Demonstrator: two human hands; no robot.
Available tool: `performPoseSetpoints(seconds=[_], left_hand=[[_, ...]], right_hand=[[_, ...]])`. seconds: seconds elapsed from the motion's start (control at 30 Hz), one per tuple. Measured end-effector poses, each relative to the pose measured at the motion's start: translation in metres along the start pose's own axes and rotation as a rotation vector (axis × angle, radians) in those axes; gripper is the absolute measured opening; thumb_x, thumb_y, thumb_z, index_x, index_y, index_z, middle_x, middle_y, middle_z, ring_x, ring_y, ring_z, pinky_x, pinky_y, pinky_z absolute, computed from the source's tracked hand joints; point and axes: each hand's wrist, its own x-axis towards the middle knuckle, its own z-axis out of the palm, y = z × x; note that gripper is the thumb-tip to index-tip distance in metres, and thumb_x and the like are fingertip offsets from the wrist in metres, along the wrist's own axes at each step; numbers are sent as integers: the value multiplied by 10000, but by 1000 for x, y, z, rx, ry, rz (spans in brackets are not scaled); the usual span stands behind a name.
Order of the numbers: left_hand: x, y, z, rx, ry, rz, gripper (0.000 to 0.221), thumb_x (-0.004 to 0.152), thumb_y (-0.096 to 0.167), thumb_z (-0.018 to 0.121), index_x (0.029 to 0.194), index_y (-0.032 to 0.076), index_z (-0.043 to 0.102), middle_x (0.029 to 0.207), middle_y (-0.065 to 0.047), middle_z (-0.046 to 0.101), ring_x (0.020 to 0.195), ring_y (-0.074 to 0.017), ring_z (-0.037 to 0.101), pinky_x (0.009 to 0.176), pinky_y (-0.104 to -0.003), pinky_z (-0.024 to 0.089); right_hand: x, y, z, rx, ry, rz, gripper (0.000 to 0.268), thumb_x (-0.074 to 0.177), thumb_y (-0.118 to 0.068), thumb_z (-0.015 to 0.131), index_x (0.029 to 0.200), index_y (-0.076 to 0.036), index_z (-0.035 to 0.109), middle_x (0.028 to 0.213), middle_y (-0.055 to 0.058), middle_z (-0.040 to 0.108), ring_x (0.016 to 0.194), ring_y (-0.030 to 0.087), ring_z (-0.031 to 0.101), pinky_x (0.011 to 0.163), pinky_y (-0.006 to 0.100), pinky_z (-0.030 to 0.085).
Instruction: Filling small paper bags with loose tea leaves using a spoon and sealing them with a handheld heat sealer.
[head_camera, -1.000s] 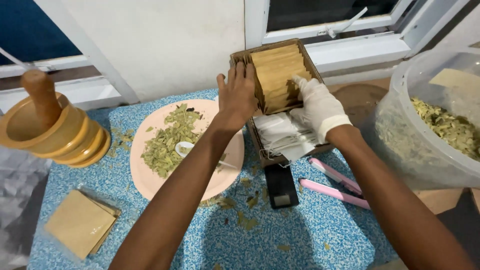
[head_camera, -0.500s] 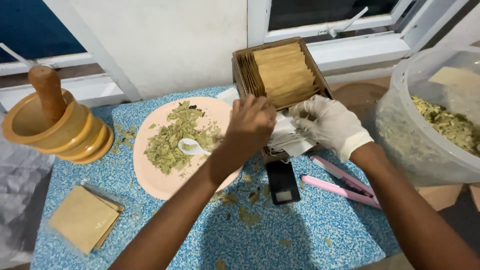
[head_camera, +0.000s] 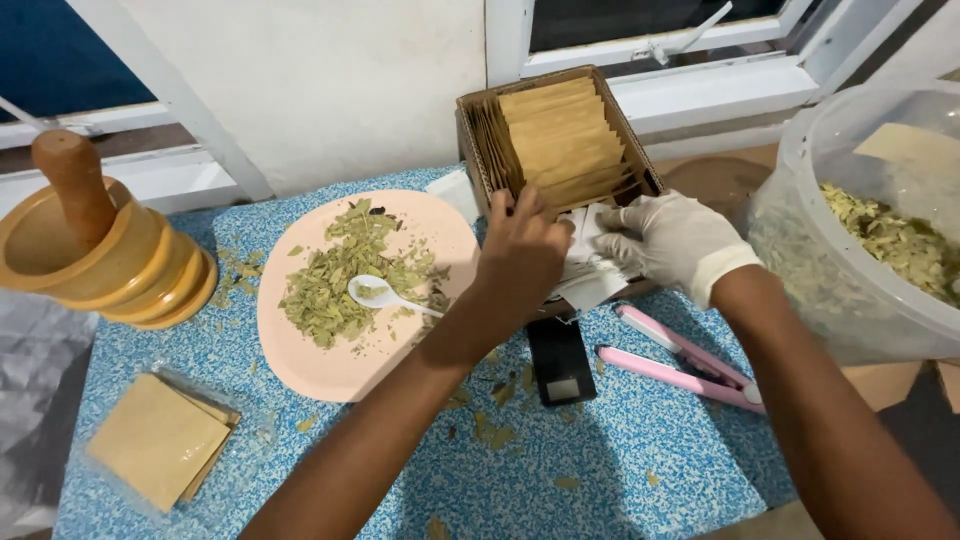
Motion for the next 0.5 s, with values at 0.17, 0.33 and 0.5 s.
performPoseSetpoints(seconds=[0.17,0.33,0.5], left_hand=[[8,1,2,-31,25,-49,105,872,123,888,857,63,802,787,-102,656,913,-305,612,896,-530,414],[19,8,-3,-56,28,-27,92,881,59,830,815,72,767,786,-94,570,855,-305,548,825,-478,376],[17,8,37,-104,62,-36,133,869,49,777,755,61,709,775,-88,487,803,-316,489,775,-481,338]], right_hand=[[-9,-23,-27,41,-89,17,428,1050,-473,706,1407,-259,804,1334,153,799,1284,435,729,1121,574,579],[-5,-10,-17,44,-80,14,371,1044,-434,678,1360,-302,818,1329,121,808,1306,434,713,1105,594,588],[6,12,1,67,-37,49,355,1099,-368,629,1368,-238,822,1293,140,819,1258,432,744,1066,575,606]])
